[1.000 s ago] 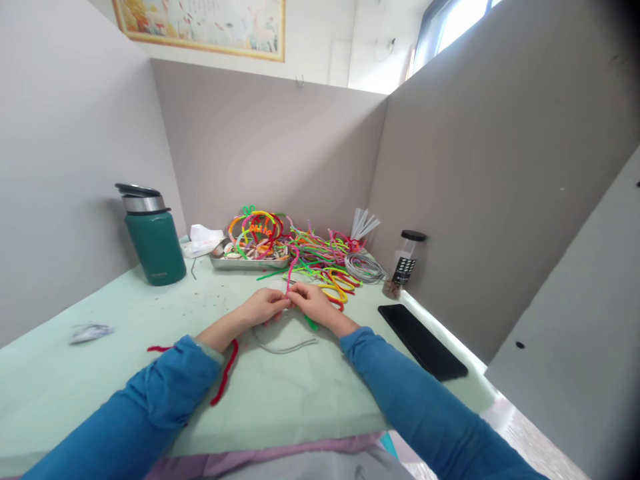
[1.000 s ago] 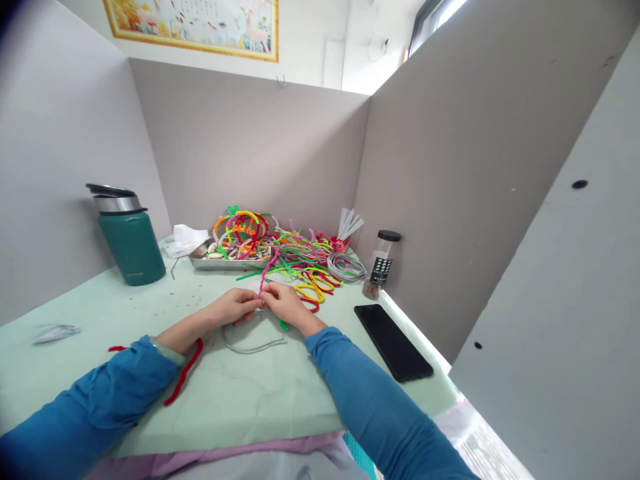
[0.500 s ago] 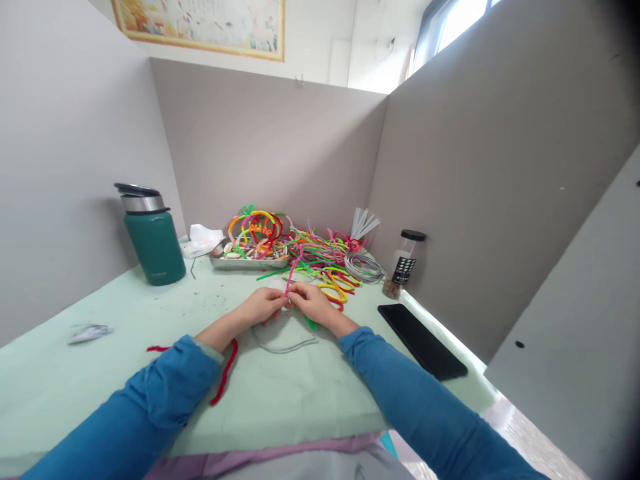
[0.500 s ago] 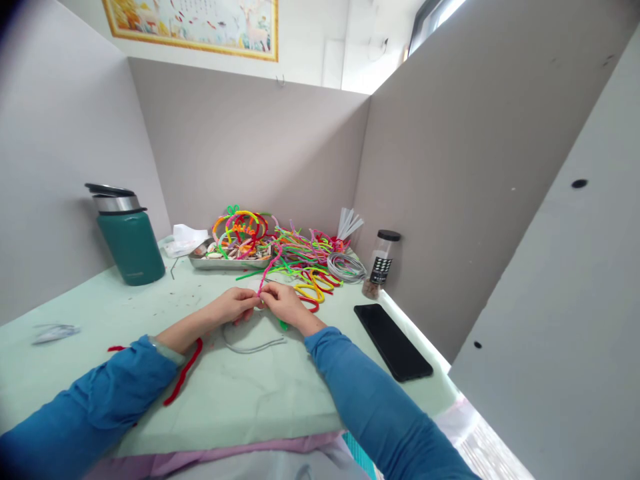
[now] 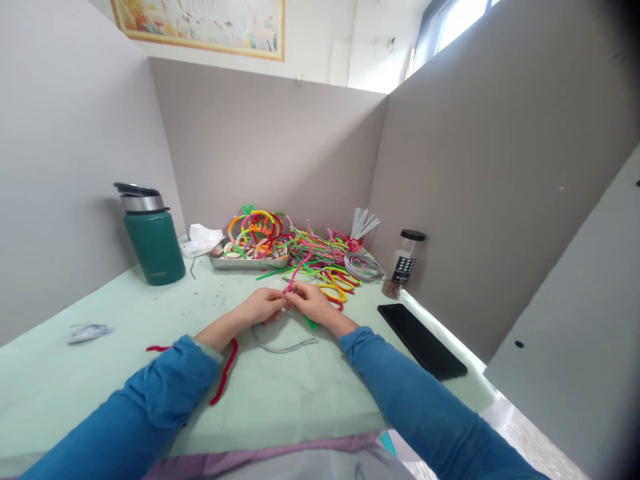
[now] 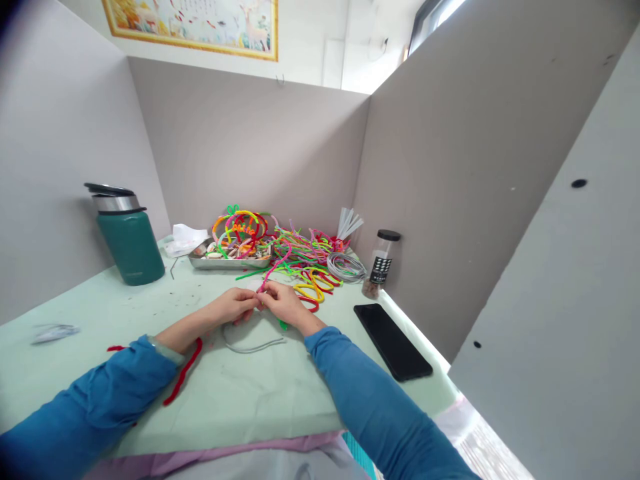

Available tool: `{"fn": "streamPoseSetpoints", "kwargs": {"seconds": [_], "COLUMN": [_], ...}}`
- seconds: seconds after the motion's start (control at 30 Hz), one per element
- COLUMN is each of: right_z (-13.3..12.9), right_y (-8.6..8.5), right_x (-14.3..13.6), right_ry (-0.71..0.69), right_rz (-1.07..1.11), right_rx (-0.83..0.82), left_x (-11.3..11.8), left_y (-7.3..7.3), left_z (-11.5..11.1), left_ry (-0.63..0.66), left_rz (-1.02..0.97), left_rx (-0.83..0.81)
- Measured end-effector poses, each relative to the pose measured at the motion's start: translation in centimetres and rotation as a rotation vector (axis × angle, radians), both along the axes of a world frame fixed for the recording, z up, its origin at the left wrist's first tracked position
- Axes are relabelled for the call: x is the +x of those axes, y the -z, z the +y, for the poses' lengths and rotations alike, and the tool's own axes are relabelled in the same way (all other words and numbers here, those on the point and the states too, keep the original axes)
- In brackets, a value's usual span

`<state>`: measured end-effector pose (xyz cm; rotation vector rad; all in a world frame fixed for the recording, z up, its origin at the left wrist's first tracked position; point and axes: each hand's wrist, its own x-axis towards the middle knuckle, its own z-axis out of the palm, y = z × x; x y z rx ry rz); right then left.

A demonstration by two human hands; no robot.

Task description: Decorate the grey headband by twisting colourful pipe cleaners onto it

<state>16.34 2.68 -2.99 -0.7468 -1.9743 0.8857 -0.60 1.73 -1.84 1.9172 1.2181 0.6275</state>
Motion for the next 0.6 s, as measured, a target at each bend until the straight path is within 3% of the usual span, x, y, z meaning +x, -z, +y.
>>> {"fn": "streamPoseSetpoints", "kwargs": {"seconds": [0.33, 0.6], "right_z": [-0.04, 0.17], "right_y": [-0.16, 0.04], "right_x": [0.07, 0.19], "right_ry": [0.101, 0.066], "right_rz": [-0.068, -0.072], "right_rx": [0.082, 0.085], "left_x": [0.13, 0.23], "left_y": [-0.28, -0.31], "left_z": [-0.3, -0.37], "left_ry": [-0.002, -0.01], "left_rz": [-0.007, 0.006], "left_rx": [-0.013, 0.001]}}
